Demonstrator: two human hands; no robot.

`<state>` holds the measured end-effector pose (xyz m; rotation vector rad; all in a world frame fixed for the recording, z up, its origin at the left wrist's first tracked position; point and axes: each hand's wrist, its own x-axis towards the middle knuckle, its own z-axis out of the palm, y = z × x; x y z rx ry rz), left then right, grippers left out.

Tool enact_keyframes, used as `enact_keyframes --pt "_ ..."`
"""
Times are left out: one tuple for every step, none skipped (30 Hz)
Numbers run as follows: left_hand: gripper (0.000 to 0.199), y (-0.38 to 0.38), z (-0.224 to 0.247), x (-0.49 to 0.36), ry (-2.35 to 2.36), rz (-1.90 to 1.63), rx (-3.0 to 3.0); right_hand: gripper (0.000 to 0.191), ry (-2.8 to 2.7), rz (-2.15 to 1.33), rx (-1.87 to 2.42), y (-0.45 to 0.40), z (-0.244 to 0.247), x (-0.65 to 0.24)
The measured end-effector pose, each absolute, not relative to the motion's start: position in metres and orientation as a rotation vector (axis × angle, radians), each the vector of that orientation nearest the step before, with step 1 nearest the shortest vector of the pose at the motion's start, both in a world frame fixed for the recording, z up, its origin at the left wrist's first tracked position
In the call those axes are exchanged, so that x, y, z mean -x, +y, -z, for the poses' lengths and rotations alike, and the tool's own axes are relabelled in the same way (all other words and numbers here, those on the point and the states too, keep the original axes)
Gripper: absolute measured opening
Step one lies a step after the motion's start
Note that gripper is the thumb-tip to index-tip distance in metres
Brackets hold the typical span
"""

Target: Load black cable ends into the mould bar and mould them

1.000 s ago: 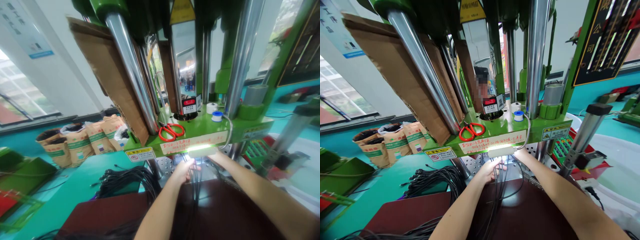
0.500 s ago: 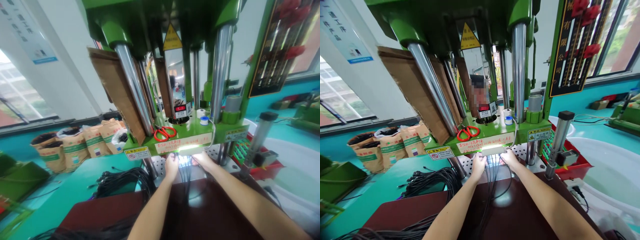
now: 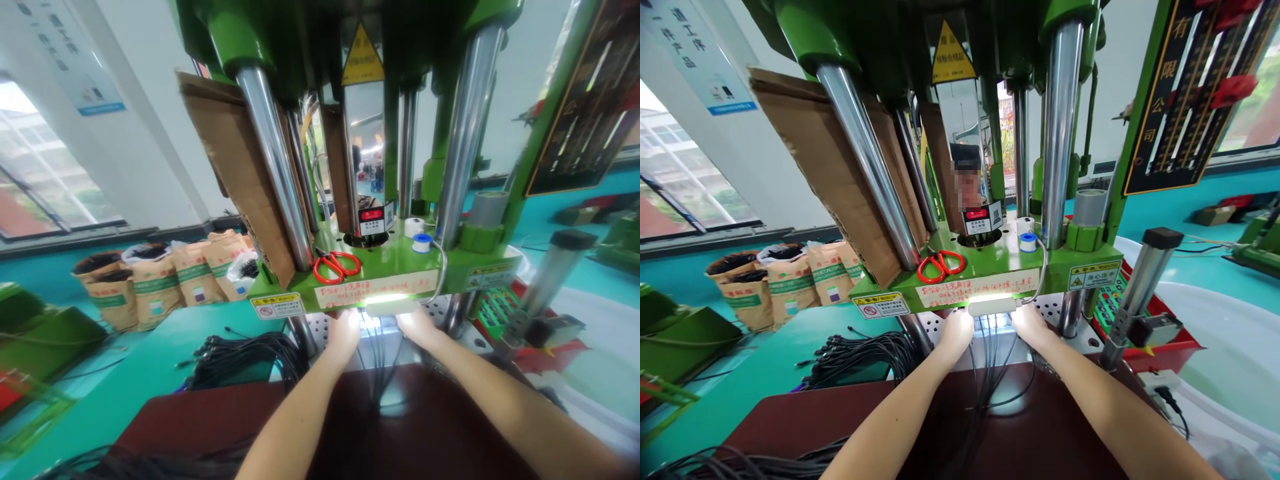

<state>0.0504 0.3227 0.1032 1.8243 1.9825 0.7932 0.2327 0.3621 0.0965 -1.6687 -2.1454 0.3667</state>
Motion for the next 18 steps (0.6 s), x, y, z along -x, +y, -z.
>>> enact_keyframes --pt "0.016 0.325 -0.102 -0.052 1.982 -0.773 -1.838 0.016 -2.17 -0.333 1.681 0.362 -0.096 -0.232" --pt "0.015 0.326 -0.102 -0.054 1.983 -0.754 -1.85 0.017 -2.195 -0.299 1.691 0.362 -0.096 -0.231" --pt "0.015 0.328 -0.102 -0.056 1.986 -0.736 -1.86 0.018 -2.221 -0.267 1.698 0.362 -0.097 -0.23" --pt "0.015 0.329 -0.102 -0.057 1.991 -0.718 -1.87 0.02 -2.247 -0.24 1.702 0.362 -0.098 -0.23" --pt "0.016 0.33 -0.103 -0.057 1.999 -0.698 -1.879 0.02 -2.273 -0.218 1.704 0.362 -0.099 -0.23" --pt "0.017 0.33 -0.104 -0.057 2.009 -0.676 -1.889 0.02 -2.298 -0.201 1.707 0.362 -0.1 -0.23" --pt "0.018 0.33 -0.105 -0.055 2.023 -0.651 -1.899 0.02 -2.321 -0.188 1.713 0.363 -0.101 -0.231" --pt "0.017 0.33 -0.106 -0.054 2.039 -0.622 -1.91 0.019 -2.34 -0.175 1.72 0.363 -0.102 -0.231" --pt "0.017 0.33 -0.107 -0.053 2.059 -0.591 -1.924 0.019 -2.354 -0.161 1.73 0.363 -0.102 -0.231" --pt "0.018 0.329 -0.108 -0.053 2.082 -0.557 -1.942 0.019 -2.366 -0.144 1.738 0.363 -0.102 -0.231" --pt "0.021 0.329 -0.107 -0.053 2.105 -0.524 -1.962 0.019 -2.376 -0.126 1.747 0.363 -0.102 -0.231" --pt "0.023 0.328 -0.106 -0.054 2.128 -0.494 -1.983 0.019 -2.385 -0.106 1.755 0.363 -0.101 -0.231" --pt "0.026 0.328 -0.105 -0.055 2.149 -0.467 -2.003 0.018 -2.393 -0.086 1.763 0.364 -0.1 -0.23" --pt "0.028 0.329 -0.103 -0.057 2.17 -0.444 -2.02 0.018 -2.401 -0.067 1.77 0.364 -0.099 -0.23" --pt "0.03 0.329 -0.101 -0.059 2.19 -0.426 -2.032 0.018 -2.409 -0.048 1.775 0.364 -0.098 -0.229" --pt "0.03 0.33 -0.099 -0.061 2.209 -0.411 -2.04 0.019 -2.416 -0.03 1.78 0.364 -0.098 -0.229" --pt "0.031 0.33 -0.097 -0.062 2.227 -0.397 -2.047 0.019 -2.424 -0.013 1.784 0.363 -0.099 -0.228" --pt "0.031 0.33 -0.096 -0.062 2.245 -0.385 -2.052 0.019 -2.431 0.003 1.787 0.363 -0.1 -0.228"
